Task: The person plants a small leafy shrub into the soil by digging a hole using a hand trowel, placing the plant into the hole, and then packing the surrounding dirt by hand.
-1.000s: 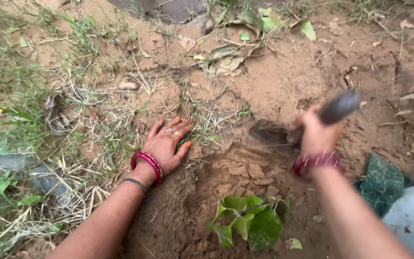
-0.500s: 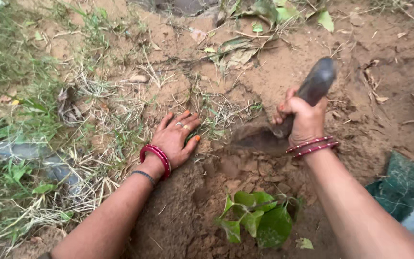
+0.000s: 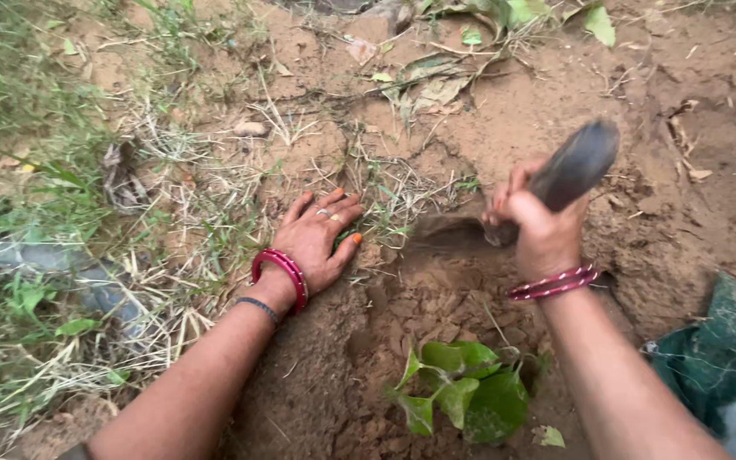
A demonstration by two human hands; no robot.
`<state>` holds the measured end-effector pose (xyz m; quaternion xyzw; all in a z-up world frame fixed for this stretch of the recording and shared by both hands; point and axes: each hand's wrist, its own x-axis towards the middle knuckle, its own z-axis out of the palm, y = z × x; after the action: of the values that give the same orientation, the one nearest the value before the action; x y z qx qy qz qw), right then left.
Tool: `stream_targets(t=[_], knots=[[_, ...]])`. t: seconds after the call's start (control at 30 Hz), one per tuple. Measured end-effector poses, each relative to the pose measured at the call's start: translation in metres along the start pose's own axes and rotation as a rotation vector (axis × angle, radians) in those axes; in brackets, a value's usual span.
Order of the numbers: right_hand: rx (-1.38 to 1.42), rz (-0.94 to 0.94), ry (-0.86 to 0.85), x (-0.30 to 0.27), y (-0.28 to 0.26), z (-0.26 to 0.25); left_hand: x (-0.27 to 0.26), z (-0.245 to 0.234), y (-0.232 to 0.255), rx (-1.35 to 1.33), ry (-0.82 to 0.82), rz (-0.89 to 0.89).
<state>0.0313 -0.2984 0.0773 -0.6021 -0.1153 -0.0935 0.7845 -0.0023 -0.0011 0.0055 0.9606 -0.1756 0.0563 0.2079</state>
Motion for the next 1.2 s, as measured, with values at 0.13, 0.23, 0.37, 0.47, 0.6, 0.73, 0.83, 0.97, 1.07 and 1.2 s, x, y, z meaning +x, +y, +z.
stream_targets(t=[0.13,0.23,0.37,0.47,0.6,0.73,0.83,0.97,1.07,1.2], knots=[[-0.521,-0.107,0.024,-0.004,0.007,-0.001,0.008,0.001,-0.002,0.009,0.012,0.026],[-0.415,0.192,0.254,-0.002,0.000,-0.011,-0.001,0.003,-0.005,0.011,0.026,0.043],[-0.393,-0.050,0.238,-0.017,0.001,-0.045,0.000,0.001,-0.004,-0.004,0.011,0.028],[-0.736,-0.129,0.312,-0.011,0.007,-0.062,0.006,0.002,-0.003,-0.001,0.006,0.032],[-0.383,-0.072,0.493,-0.025,-0.007,-0.071,0.002,0.005,-0.006,0.032,-0.017,0.019],[-0.567,-0.103,0.659,-0.045,-0.023,-0.073,0.003,0.007,-0.005,0.017,0.008,0.036],[-0.572,-0.013,0.738,-0.050,-0.031,-0.078,0.003,0.004,-0.003,0.043,-0.023,0.013],[-0.781,-0.307,0.702,-0.077,-0.015,-0.084,0.006,-0.009,0.015,0.022,0.011,0.048],[-0.837,-0.266,0.568,-0.075,-0.015,-0.093,0.020,-0.008,0.046,-0.034,0.097,0.216],[-0.451,0.125,0.397,-0.080,-0.037,-0.100,0.025,0.033,0.085,0.099,-0.106,0.597]])
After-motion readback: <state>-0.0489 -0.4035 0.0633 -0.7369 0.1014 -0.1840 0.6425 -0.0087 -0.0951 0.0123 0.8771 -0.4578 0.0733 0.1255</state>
